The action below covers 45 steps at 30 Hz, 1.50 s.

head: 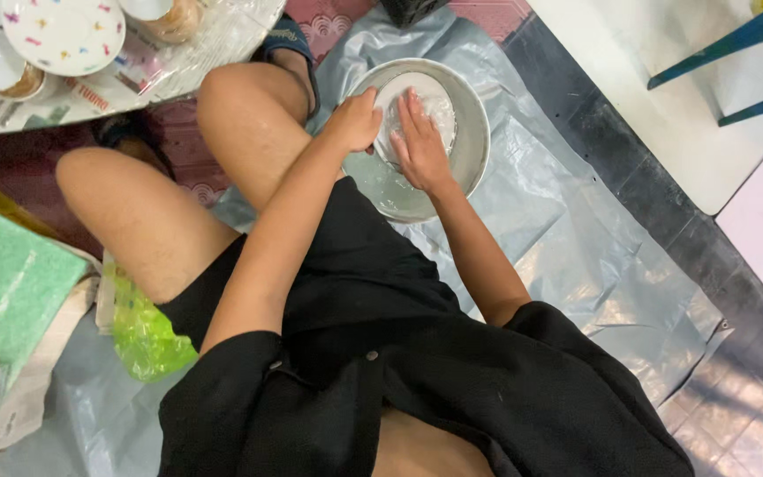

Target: The person sits on the floor and washes various ceramic bowls and plates by hand in a bucket of water. They scrub the items, rinse them, and place them on a nearby table covered with newspaper.

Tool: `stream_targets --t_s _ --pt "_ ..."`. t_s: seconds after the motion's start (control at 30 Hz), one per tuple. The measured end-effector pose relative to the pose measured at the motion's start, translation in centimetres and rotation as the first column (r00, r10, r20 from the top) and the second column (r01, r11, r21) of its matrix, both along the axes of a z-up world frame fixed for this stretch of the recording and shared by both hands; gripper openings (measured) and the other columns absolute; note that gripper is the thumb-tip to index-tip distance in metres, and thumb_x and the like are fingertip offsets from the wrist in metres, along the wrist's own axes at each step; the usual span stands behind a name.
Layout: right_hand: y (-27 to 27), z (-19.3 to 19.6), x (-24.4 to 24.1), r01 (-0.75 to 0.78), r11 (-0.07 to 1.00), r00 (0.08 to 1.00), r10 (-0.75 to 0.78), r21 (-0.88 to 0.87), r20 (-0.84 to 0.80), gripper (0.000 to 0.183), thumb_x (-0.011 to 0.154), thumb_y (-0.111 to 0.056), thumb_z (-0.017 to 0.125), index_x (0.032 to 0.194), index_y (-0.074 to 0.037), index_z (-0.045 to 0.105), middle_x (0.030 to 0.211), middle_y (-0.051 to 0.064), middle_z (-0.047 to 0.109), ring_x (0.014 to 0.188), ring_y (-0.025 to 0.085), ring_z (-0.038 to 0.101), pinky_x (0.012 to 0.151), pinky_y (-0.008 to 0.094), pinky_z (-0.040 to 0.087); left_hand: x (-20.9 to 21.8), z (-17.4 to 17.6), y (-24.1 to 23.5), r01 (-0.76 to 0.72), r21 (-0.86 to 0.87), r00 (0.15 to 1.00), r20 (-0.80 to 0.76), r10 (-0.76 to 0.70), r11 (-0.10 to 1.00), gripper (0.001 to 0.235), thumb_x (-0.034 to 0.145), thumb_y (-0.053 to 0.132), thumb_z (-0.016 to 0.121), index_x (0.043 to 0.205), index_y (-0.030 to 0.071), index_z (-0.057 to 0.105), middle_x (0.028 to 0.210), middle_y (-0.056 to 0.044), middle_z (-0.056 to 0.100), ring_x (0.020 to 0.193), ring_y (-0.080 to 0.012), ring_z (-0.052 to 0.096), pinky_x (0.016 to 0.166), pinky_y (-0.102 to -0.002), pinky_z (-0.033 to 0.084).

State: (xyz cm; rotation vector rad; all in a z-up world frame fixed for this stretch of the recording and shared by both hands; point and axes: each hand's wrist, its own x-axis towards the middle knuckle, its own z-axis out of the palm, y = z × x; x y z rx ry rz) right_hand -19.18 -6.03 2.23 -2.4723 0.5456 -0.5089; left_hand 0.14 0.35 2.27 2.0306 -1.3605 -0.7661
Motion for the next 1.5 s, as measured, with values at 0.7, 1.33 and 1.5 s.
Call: stream_targets --t_s 0.7,1.33,1.5 --pt "0.1 -0.9 -1.1 -0.190 0.975 0.919 0.218 0.115 -0.328 0.062 0.105 -0.040 0.046 0.158 -0.008 0.038 0.168 0.018 0.028 0.154 0.035 0.024 0.120 0.064 0.011 -0.1 -2.6 -0.1 -0.064 0.079 0.997 0.035 0.062 0.995 0.027 0.095 0.017 0.052 0.115 -0.001 0.058 0.102 -0.031 0.070 0.098 -0.0460 0.068 0.090 -0.053 0.053" --pt "-0.9 2.9 -1.6 -0.406 -0.212 0.844 -0.459 0.889 0.276 0.113 0.085 -0.082 0.051 0.156 0.003 0.033 0.163 0.025 0.039 0.149 0.041 0.046 0.116 0.050 0.048 -2.4 2.8 1.7 0.085 -0.204 0.917 0.400 0.004 0.975 0.034 0.095 0.018 0.056 0.126 0.007 0.049 0.080 -0.022 0.073 0.074 -0.0424 0.072 0.061 -0.056 0.056" --pt "-2.4 0.4 -1.5 -0.462 -0.331 0.808 -0.541 0.823 0.236 0.080 0.103 -0.057 0.049 0.149 0.008 0.047 0.146 0.024 0.058 0.134 0.038 0.059 0.107 0.044 0.056 -2.9 2.6 1.5 0.418 -0.186 0.722 0.662 -0.201 0.889 0.032 0.095 0.015 0.058 0.126 0.011 0.052 0.090 -0.017 0.071 0.070 -0.0374 0.073 0.056 -0.049 0.057"
